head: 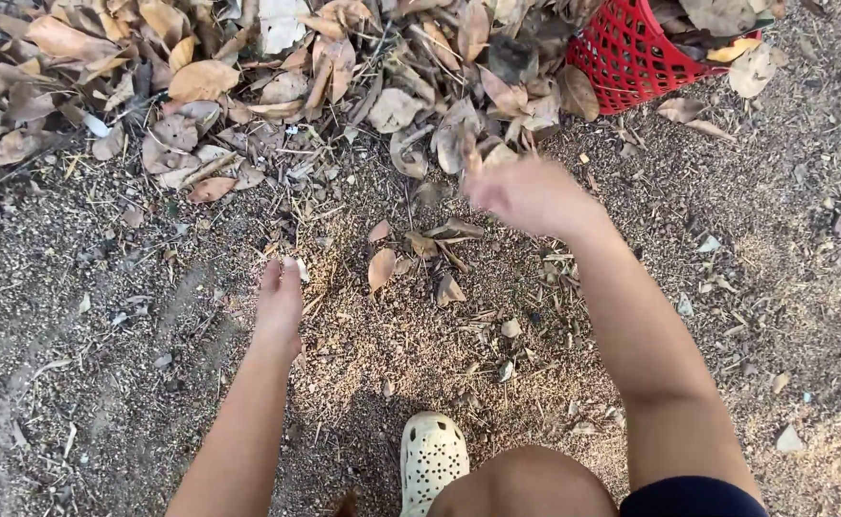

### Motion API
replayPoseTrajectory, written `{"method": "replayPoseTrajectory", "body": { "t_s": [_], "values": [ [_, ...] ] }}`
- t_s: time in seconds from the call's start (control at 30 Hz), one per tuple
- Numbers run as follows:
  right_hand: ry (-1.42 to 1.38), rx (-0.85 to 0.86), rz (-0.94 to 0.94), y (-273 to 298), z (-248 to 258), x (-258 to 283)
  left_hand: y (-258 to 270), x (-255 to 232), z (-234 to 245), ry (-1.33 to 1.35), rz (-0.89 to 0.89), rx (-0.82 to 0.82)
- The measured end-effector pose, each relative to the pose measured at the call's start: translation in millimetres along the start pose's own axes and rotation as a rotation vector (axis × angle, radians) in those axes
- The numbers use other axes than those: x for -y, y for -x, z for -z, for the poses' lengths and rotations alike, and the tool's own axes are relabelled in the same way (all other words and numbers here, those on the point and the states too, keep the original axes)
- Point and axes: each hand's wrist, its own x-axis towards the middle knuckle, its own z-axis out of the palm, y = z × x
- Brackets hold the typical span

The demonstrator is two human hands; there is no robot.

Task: Picking up dry leaves and twigs from the ground and putting them into a basket.

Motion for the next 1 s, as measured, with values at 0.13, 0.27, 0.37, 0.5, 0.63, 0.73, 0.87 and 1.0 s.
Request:
{"method": "replayPoseTrajectory", "body": {
  "t_s": [0.13, 0.27, 0.37, 0.5, 0.63, 0.73, 0.87, 1.0],
  "values": [
    [-0.224, 0.811, 0.194, 19.8, -57.3, -9.4, -22.8, 32.1, -3.5, -0.102, -0.116, 0.037],
    [0.057, 0.872, -0.195, -5.7, -73.4, -51.2, -27.5, 49.7, -4.1, -0.239, -0.195, 0.032],
    [0.224, 0.525, -0.197, -19.1, -29.4, -75.4, 14.2, 20.8, -13.8, -0.809, -0.244, 0.036],
    [0.404, -0.062, -0.454, -15.9, 7.2, -96.0, 44.5, 17.4, -37.5, -1.471, -0.535, 0.218],
    [0.212, -0.302, -0.298, 14.8, 18.1, -64.0, 60.6, 24.3, -60.5, -1.642, -0.648, 0.435],
    [0.063, 0.296, -0.206, 19.4, 7.6, -13.1, 46.8, 41.3, -63.4, -1.728, -0.712, 0.468],
    [0.118, 0.387, -0.145, 1.9, -40.7, -35.8, 44.2, 22.6, -50.2, -1.828, -0.601, 0.452],
    [0.223, -0.192, -0.379, -7.7, -33.7, -76.5, 41.4, 15.4, -26.2, -1.777, -0.547, 0.303]
  ]
}}
